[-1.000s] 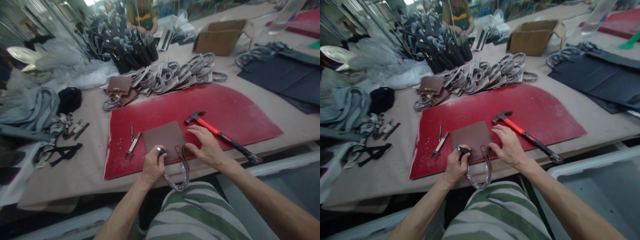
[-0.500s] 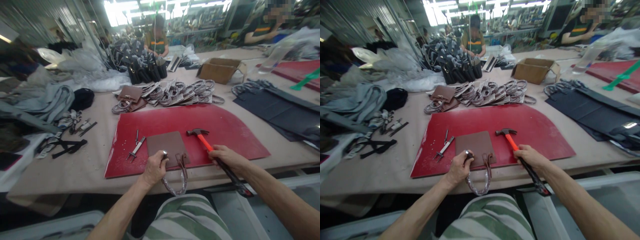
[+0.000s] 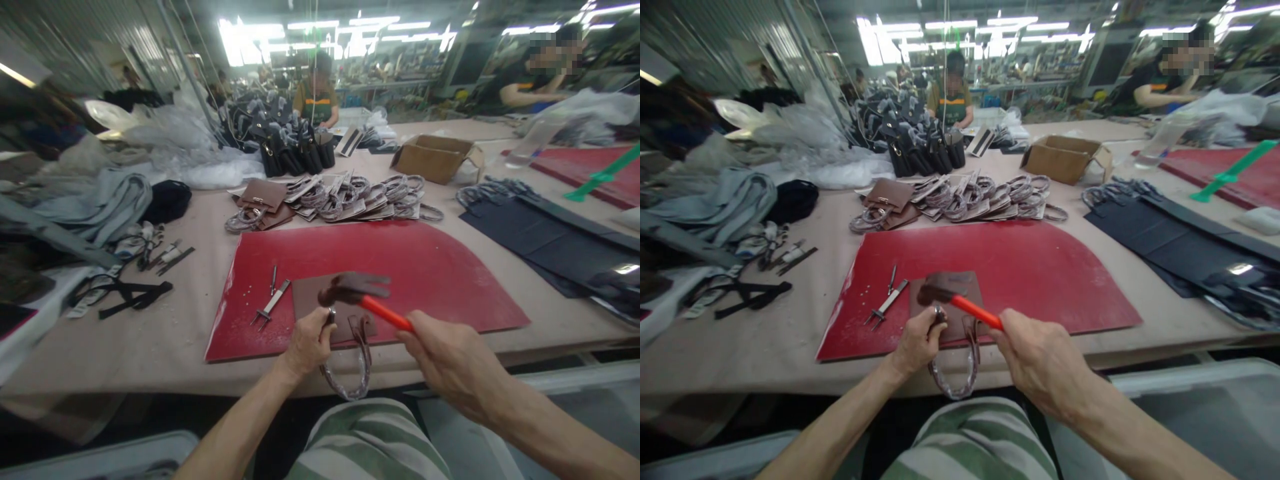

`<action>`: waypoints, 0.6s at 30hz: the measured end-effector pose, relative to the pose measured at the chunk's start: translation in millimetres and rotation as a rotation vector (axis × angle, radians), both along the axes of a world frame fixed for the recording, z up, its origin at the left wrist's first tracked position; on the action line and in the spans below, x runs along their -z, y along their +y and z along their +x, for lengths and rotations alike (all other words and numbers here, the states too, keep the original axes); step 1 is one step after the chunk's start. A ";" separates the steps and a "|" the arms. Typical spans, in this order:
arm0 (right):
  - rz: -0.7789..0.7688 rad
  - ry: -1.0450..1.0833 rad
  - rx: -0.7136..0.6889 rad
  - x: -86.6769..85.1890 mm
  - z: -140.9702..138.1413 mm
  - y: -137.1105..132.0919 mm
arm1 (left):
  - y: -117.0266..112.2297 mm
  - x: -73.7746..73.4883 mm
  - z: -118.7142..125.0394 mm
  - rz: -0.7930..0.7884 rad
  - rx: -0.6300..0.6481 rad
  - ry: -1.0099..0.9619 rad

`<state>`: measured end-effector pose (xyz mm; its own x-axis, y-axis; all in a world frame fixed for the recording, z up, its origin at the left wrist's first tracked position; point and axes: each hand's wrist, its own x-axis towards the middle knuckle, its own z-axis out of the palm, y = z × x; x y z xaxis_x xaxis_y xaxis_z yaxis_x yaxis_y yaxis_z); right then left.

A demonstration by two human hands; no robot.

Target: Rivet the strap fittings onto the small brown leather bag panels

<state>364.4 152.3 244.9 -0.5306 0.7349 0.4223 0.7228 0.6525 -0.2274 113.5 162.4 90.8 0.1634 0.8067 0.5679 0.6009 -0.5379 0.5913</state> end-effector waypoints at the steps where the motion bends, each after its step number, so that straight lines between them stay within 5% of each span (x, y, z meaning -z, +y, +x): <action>1: 0.058 -0.086 -0.037 -4.1 -0.5 -1.9 | -0.1 0.2 0.2 0.008 0.001 -0.001; 4: 0.132 -0.112 -0.059 -25.9 -1.6 -3.6 | -0.5 0.3 -0.2 -0.015 0.005 -0.007; 7: 0.223 0.167 0.164 -45.0 -3.2 -4.4 | -0.3 0.2 -1.5 -0.051 0.007 -0.002; 10: 0.345 0.175 0.171 -37.0 -3.0 -6.3 | 0.7 1.0 -2.3 -0.053 0.020 0.008; 13: 0.132 -0.180 -0.013 -14.9 2.8 -6.3 | 0.7 2.1 -2.6 -0.048 0.034 0.007; 18: -0.312 -0.218 0.228 12.9 22.2 8.4 | -1.2 1.6 -3.2 -0.079 0.024 -0.019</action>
<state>386.5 160.7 232.0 -0.3923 0.9180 0.0575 0.8932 0.3951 -0.2148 110.3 161.2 89.2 0.1732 0.8451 0.5058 0.5762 -0.5034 0.6439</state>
